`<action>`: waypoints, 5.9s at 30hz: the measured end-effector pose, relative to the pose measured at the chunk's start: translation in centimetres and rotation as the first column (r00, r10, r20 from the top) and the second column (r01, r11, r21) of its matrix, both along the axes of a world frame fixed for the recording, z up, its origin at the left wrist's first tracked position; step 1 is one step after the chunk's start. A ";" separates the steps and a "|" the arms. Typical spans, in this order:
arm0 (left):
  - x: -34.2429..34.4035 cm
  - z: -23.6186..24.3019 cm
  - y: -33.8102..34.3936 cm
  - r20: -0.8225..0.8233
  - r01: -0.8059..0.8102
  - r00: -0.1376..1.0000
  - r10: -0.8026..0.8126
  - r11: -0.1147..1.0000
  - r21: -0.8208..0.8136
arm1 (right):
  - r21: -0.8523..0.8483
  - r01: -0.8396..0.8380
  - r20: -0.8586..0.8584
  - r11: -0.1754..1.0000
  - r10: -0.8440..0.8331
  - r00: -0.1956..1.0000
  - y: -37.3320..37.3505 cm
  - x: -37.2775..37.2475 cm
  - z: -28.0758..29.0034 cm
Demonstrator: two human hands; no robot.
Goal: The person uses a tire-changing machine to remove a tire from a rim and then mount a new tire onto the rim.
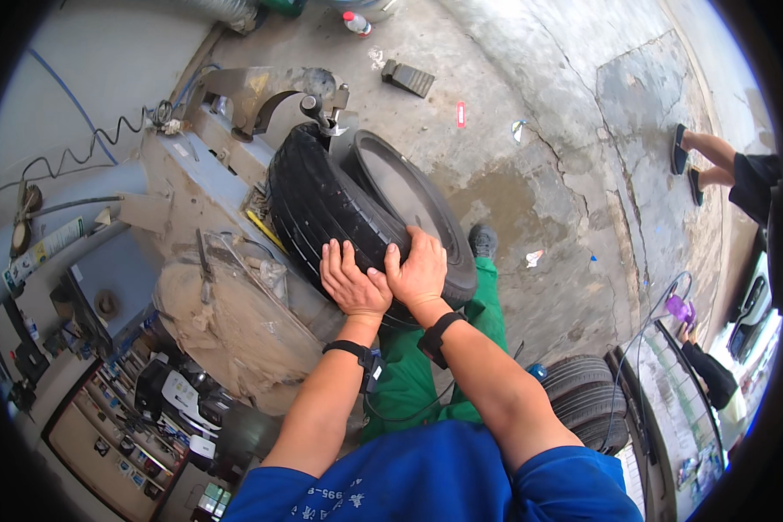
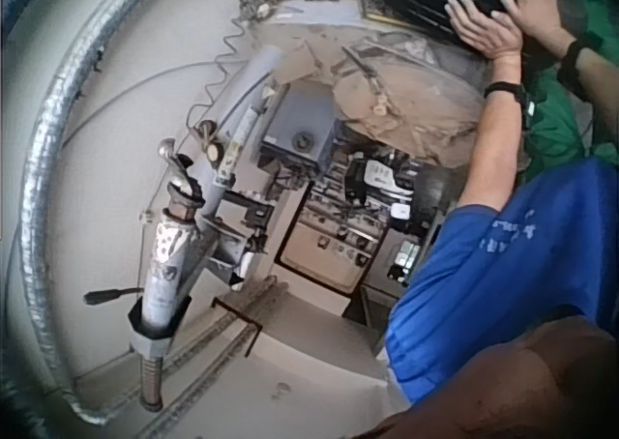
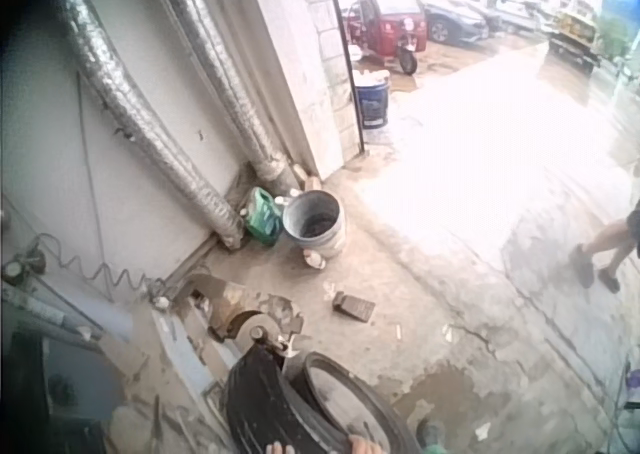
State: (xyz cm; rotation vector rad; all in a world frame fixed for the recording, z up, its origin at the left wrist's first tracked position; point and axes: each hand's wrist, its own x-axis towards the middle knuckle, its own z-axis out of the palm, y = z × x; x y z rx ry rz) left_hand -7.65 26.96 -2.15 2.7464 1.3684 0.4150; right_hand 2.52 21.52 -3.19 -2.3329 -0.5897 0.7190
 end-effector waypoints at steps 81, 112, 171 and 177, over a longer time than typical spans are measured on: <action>0.2 0.2 -0.9 0.003 -0.076 0.997 0.077 0.993 -0.091 | -0.105 -0.102 0.251 0.989 0.125 0.960 23.4 47.7 -4.5; -1.2 0.1 -1.7 -0.032 -0.073 0.997 0.070 0.990 -0.118 | -0.244 -0.294 0.445 0.924 0.376 0.813 39.6 61.6 -6.6; -0.5 -3.4 -21.9 0.520 -0.504 0.324 0.790 0.609 -0.612 | 0.200 0.108 -0.441 0.974 -0.009 0.897 -4.8 9.2 -3.7; -1.4 -5.9 -21.1 0.303 -0.378 0.224 0.926 0.369 -0.849 | 0.213 0.106 -0.487 0.971 0.011 0.873 -2.2 13.2 -4.5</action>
